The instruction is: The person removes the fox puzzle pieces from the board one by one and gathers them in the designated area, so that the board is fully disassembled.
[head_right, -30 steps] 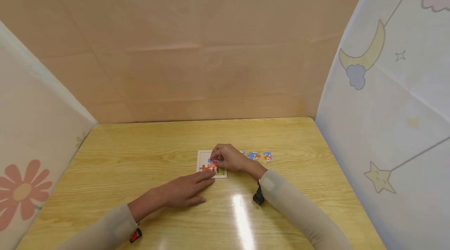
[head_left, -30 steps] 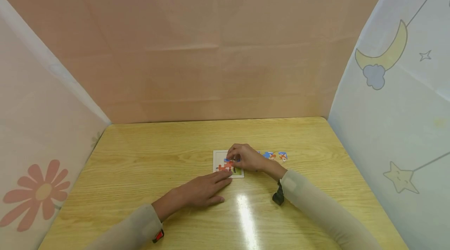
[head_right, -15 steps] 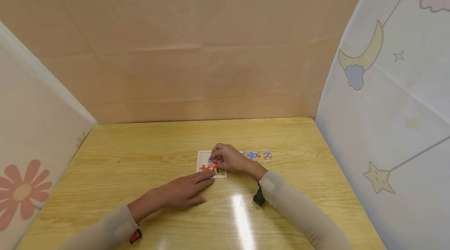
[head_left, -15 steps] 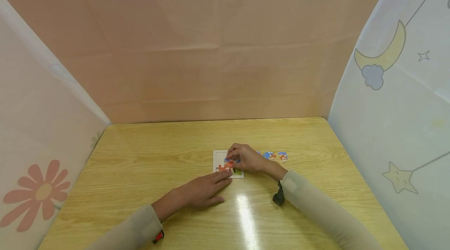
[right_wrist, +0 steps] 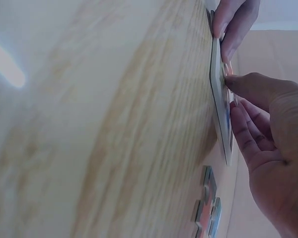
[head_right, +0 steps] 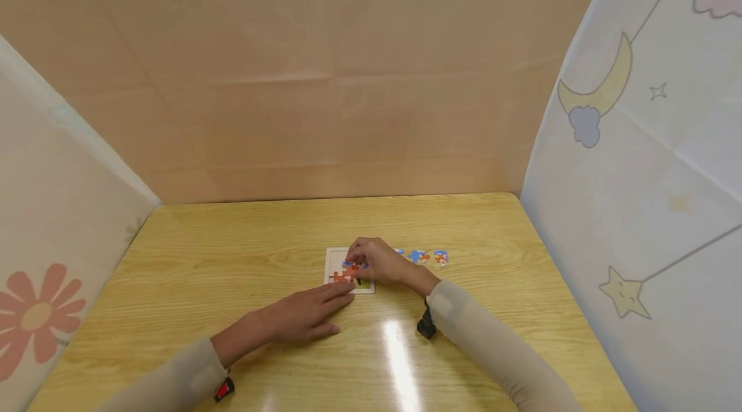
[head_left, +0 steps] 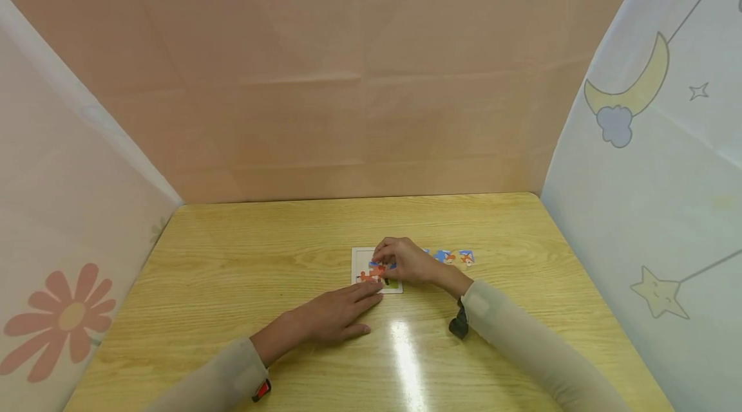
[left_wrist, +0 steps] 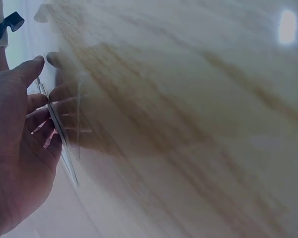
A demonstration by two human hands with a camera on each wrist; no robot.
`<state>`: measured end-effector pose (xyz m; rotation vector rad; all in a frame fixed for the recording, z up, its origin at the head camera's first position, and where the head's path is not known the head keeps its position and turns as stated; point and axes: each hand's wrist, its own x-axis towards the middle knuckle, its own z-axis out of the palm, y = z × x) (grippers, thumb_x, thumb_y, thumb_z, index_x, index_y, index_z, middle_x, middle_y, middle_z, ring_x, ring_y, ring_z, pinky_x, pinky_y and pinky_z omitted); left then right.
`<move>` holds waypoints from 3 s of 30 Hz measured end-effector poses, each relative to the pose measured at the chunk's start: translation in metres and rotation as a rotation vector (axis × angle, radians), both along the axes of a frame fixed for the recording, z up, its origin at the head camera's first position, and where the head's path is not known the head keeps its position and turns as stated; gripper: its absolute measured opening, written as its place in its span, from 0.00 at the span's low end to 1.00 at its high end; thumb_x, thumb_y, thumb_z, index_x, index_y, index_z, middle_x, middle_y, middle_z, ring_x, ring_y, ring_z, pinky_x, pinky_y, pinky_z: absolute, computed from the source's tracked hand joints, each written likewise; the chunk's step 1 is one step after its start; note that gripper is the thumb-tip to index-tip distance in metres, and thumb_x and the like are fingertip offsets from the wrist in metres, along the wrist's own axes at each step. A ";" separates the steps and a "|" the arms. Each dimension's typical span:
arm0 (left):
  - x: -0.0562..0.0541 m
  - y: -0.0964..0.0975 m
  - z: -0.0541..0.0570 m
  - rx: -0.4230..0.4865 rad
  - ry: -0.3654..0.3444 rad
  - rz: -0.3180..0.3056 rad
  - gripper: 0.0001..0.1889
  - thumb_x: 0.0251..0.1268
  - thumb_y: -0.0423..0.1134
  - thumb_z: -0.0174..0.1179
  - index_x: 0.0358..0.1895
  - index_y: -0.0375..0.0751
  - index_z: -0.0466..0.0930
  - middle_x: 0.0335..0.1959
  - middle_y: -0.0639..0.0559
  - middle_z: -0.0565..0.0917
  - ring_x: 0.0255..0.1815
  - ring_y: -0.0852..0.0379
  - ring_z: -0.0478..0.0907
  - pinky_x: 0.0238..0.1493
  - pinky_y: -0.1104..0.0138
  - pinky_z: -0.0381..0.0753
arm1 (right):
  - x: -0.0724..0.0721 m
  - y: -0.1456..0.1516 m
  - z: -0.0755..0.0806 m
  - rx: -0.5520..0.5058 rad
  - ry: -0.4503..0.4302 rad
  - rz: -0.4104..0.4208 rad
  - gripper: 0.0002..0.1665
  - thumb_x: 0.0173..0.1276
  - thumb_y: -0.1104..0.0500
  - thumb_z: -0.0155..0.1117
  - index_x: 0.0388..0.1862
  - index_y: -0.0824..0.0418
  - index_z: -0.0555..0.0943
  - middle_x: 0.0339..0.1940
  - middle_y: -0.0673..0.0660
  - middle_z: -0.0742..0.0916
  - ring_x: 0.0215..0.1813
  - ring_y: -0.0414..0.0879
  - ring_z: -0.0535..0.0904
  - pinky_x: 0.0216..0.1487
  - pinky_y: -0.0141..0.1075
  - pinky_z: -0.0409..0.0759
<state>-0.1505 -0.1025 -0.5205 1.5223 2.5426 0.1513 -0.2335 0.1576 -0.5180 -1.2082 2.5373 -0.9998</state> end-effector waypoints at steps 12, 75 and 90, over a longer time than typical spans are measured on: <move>-0.001 0.000 -0.001 -0.002 -0.001 0.003 0.36 0.87 0.57 0.46 0.86 0.42 0.54 0.89 0.48 0.50 0.88 0.51 0.50 0.83 0.58 0.62 | -0.001 0.001 -0.001 -0.018 0.039 -0.016 0.14 0.67 0.67 0.77 0.51 0.66 0.89 0.54 0.59 0.87 0.46 0.47 0.89 0.48 0.31 0.88; 0.000 -0.001 -0.002 0.007 -0.003 -0.001 0.36 0.87 0.56 0.47 0.86 0.41 0.54 0.88 0.49 0.52 0.87 0.51 0.52 0.83 0.58 0.61 | 0.023 0.083 0.016 -0.060 0.182 -0.055 0.11 0.63 0.65 0.81 0.43 0.69 0.92 0.48 0.58 0.88 0.46 0.49 0.90 0.46 0.45 0.91; 0.001 -0.001 0.001 0.008 -0.015 0.009 0.36 0.87 0.56 0.48 0.86 0.41 0.54 0.88 0.48 0.51 0.88 0.50 0.50 0.84 0.58 0.59 | 0.030 0.115 0.017 0.015 0.229 -0.091 0.10 0.62 0.66 0.81 0.42 0.64 0.92 0.48 0.56 0.89 0.46 0.46 0.89 0.48 0.40 0.90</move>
